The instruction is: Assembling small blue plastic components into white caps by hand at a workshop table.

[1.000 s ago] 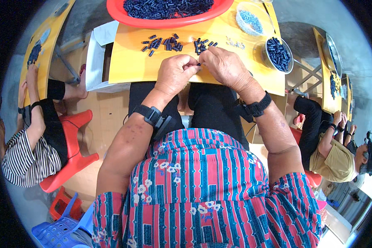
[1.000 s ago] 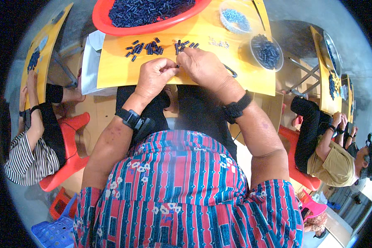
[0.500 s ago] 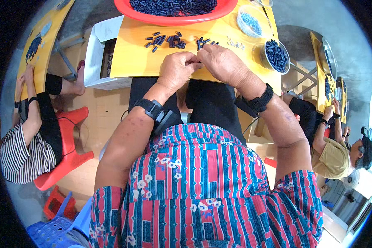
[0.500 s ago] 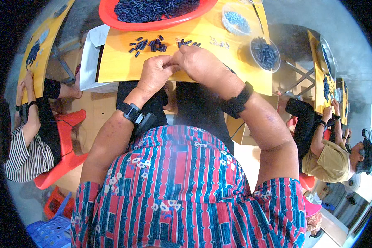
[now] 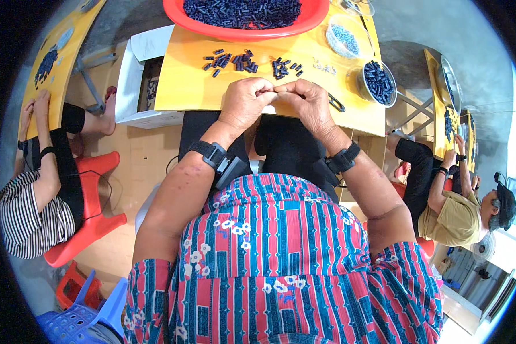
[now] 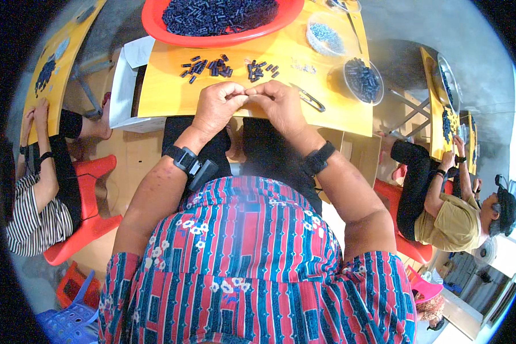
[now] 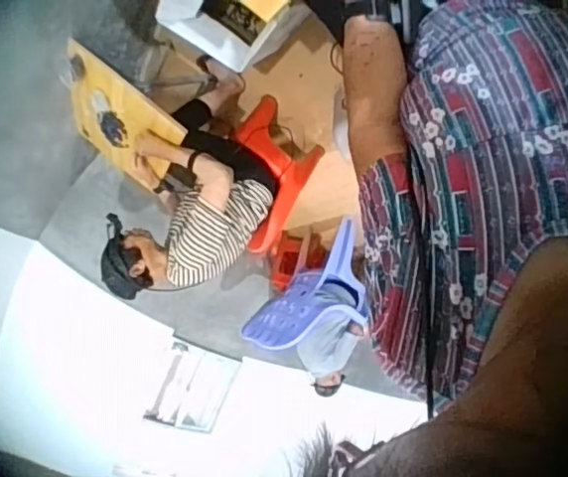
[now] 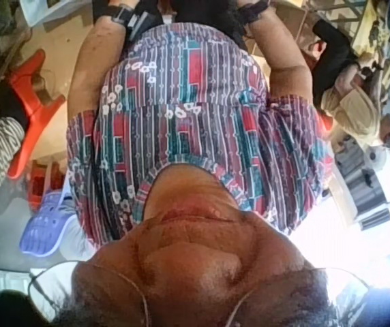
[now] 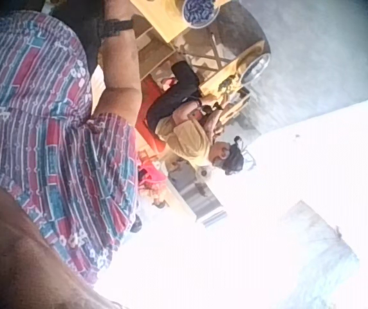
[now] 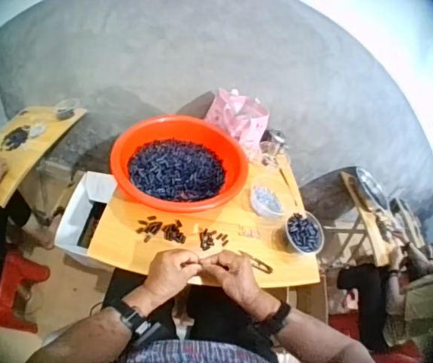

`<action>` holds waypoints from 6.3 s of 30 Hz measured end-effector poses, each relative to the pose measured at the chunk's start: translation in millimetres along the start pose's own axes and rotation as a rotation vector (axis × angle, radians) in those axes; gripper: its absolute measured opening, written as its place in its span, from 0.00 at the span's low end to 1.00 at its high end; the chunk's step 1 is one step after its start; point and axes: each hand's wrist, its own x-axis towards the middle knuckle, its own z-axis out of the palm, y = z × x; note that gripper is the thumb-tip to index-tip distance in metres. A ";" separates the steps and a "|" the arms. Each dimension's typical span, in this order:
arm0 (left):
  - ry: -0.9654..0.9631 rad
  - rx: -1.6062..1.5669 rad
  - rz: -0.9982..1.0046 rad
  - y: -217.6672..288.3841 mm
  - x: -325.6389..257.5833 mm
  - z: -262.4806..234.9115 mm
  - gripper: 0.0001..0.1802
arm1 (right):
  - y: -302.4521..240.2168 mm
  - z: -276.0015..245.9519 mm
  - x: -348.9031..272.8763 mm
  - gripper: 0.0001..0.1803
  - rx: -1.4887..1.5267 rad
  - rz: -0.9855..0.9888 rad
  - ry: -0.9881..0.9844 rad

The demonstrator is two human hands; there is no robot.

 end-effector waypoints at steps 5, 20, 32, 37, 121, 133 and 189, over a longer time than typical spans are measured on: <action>-0.040 0.107 0.002 -0.9 1.8 -0.7 0.05 | 11.7 6.1 -8.9 0.12 0.110 -0.106 0.023; -0.194 -0.207 -0.186 -3.1 -46.1 -30.6 0.04 | -3.4 6.3 -27.0 0.12 0.996 0.405 -0.145; -0.215 -0.313 -0.179 -8.2 -72.4 -41.5 0.06 | -8.8 19.7 -33.8 0.09 0.968 0.425 -0.249; -0.233 -0.288 -0.155 -12.2 -70.9 -37.8 0.05 | 9.9 23.1 -37.2 0.10 1.048 0.433 -0.239; -0.222 -0.150 -0.076 13.2 -64.1 -42.4 0.06 | -32.6 21.8 -37.8 0.06 0.287 -0.044 -0.182; -0.221 -0.147 -0.070 10.6 -65.5 -41.2 0.06 | -35.1 21.2 -36.6 0.06 0.120 -0.112 -0.183; -0.332 -0.809 -0.482 -16.2 -74.5 -40.4 0.13 | -17.3 24.5 -30.6 0.12 0.454 0.119 -0.381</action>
